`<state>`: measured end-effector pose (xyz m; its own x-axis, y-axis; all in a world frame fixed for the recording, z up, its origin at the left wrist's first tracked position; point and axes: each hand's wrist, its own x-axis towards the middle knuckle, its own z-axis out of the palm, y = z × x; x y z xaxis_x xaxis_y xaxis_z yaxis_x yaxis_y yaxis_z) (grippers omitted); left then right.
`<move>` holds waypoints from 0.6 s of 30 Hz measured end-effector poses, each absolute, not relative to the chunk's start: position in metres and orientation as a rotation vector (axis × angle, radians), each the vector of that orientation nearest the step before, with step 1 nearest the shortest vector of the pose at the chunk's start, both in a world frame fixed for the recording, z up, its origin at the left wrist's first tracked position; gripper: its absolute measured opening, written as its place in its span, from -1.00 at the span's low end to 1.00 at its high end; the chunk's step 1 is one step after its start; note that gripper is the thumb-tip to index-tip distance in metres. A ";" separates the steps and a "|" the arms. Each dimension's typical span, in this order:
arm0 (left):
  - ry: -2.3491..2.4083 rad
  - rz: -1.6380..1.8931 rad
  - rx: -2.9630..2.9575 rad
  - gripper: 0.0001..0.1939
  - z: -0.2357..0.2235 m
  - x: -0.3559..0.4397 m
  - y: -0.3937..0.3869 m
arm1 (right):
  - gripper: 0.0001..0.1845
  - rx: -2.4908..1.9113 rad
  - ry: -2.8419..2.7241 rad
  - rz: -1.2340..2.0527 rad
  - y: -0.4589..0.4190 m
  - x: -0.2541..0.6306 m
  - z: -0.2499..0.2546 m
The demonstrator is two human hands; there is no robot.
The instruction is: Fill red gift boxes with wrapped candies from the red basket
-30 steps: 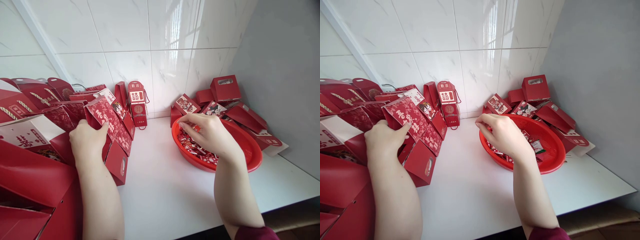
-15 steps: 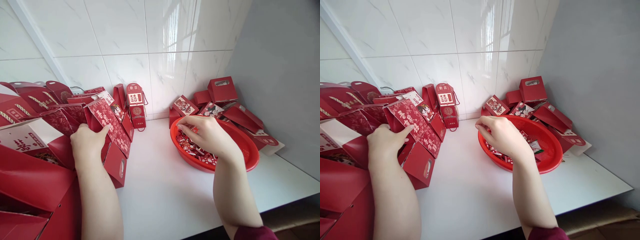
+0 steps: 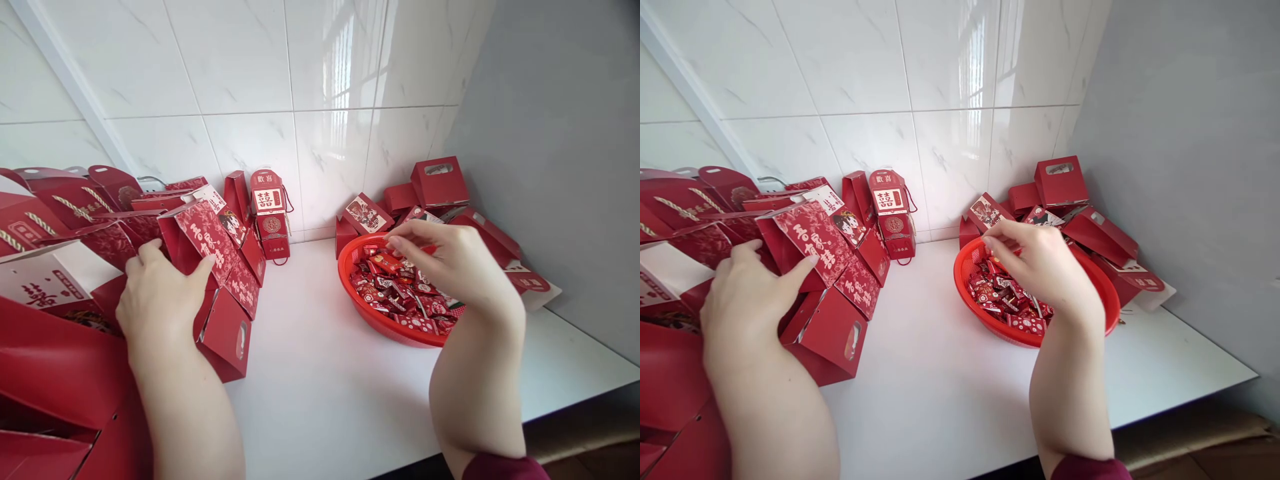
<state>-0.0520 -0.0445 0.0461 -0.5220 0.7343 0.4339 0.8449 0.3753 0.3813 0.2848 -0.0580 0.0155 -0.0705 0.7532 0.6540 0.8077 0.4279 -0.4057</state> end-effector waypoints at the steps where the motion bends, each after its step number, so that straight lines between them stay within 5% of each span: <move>1: -2.379 -0.886 -1.424 -0.22 0.047 -0.047 -0.049 | -0.83 -1.367 -1.777 -0.096 -0.059 0.291 0.015; 7: -1.785 -1.066 -1.860 -0.56 0.033 0.004 -0.053 | -0.82 -1.567 -1.318 -0.030 -0.075 0.344 0.012; 13: -1.992 -0.049 -2.490 -0.65 -0.035 0.052 0.007 | -0.78 -1.790 -0.902 0.039 -0.073 0.424 -0.018; 15: -2.086 0.082 -2.494 -0.69 -0.070 0.059 0.032 | -0.71 -2.036 -0.892 -0.005 -0.065 0.450 -0.035; 18: -2.106 0.017 -2.443 -0.50 -0.124 0.066 0.059 | -0.67 -2.316 -0.948 0.063 -0.047 0.479 -0.062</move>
